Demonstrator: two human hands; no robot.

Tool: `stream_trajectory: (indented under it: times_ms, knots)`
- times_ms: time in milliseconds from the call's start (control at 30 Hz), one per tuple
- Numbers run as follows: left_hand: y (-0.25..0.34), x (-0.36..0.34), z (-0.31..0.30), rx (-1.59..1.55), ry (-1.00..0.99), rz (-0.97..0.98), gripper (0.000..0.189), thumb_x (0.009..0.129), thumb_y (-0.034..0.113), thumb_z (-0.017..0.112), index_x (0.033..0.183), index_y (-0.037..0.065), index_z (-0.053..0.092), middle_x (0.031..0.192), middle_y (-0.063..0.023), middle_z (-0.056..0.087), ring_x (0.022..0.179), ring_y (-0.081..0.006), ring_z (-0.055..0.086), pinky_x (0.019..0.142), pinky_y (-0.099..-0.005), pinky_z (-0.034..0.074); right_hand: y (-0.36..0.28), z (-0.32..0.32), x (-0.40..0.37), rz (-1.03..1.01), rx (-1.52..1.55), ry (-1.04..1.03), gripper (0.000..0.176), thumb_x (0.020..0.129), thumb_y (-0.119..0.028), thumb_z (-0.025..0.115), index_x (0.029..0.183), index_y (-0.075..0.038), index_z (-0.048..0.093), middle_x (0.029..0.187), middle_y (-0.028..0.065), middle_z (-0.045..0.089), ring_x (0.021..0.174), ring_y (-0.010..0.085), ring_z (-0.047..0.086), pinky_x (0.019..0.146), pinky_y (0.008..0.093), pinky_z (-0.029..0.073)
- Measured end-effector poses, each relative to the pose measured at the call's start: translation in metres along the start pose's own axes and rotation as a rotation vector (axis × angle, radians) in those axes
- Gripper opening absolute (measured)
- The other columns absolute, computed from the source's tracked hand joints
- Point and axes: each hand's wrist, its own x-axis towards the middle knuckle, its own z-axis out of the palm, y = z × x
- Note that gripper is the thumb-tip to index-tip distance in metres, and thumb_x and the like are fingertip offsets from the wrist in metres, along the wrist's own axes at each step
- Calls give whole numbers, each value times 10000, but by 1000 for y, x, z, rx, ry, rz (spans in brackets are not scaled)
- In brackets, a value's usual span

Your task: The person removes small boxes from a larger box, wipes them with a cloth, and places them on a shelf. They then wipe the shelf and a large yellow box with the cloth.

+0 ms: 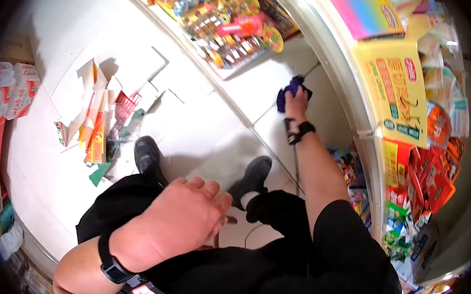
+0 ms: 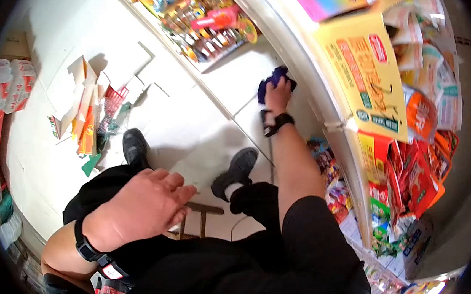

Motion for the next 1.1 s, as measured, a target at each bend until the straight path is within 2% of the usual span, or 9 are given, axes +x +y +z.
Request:
stream_trajectory:
  times_ms: [100, 167, 333, 567, 667, 767, 867, 967, 1100]
  knots:
    - [-1, 6, -2, -1, -35, 22, 334, 880, 246, 606, 1160, 65, 616, 957, -104, 611, 912, -280, 619, 813, -376, 486, -47, 35, -28, -447, -192, 134, 487, 845, -146, 574, 1310, -19, 507, 1349, 263, 477, 1214, 432, 467, 1077, 472, 356]
    - [0, 10, -2, 32, -48, 31, 340, 883, 252, 604, 1167, 65, 611, 965, -103, 609, 914, -279, 619, 812, -377, 488, -69, 19, -35, -563, -88, -55, 442, 839, -55, 559, 1280, -28, 547, 1362, 223, 493, 1243, 412, 456, 1094, 454, 344]
    - [-7, 9, 2, 58, -40, 42, 345, 891, 274, 602, 1165, 63, 603, 973, -101, 607, 912, -274, 624, 807, -382, 504, -92, 3, -24, -277, 193, -172, 495, 789, -184, 649, 1262, -47, 599, 1358, 225, 511, 1287, 382, 447, 1085, 423, 368]
    - [-9, 3, 1, 65, 17, 56, 334, 877, 266, 611, 1144, 65, 609, 948, -104, 611, 884, -291, 630, 783, -394, 512, -107, -3, -46, -389, -144, -249, 585, 783, -223, 694, 1312, -22, 544, 1389, 222, 475, 1236, 385, 494, 1048, 423, 404]
    - [-13, -4, 2, 53, 30, 68, 322, 874, 264, 608, 1126, 62, 610, 958, -108, 613, 888, -297, 630, 784, -394, 513, -77, 12, -19, -268, 116, -210, 533, 830, -200, 674, 1299, 10, 534, 1057, 158, 666, 947, 296, 656, 865, 369, 520]
    - [-14, -11, 0, 26, 103, 81, 310, 873, 264, 605, 1107, 60, 610, 957, -108, 613, 892, -299, 630, 780, -397, 513, -121, -25, -29, 287, 601, -501, 534, 873, -239, 690, 1273, 74, 525, 942, 62, 652, 835, 134, 626, 739, 249, 507]
    - [-15, -16, -2, 34, 113, 81, 311, 866, 266, 610, 1105, 66, 612, 961, -109, 614, 900, -300, 628, 781, -398, 514, -105, 0, -20, -107, 216, -360, 523, 844, -238, 693, 1248, 68, 563, 996, 166, 681, 894, 260, 664, 823, 337, 525]
    - [-14, -22, -11, 47, 152, 113, 287, 863, 250, 621, 1087, 71, 606, 934, -92, 599, 884, -282, 623, 773, -379, 505, -107, 6, -12, -269, 313, -193, 492, 880, -262, 665, 1241, 57, 564, 956, 116, 676, 791, 203, 656, 723, 274, 519]
    - [4, -43, -44, -284, 729, 475, 216, 772, 174, 687, 965, 76, 676, 936, -48, 648, 813, -226, 652, 683, -307, 512, -169, -28, -20, 298, 720, -425, 414, 914, -254, 638, 1246, -20, 559, 938, 73, 670, 657, 150, 642, 547, 279, 516]
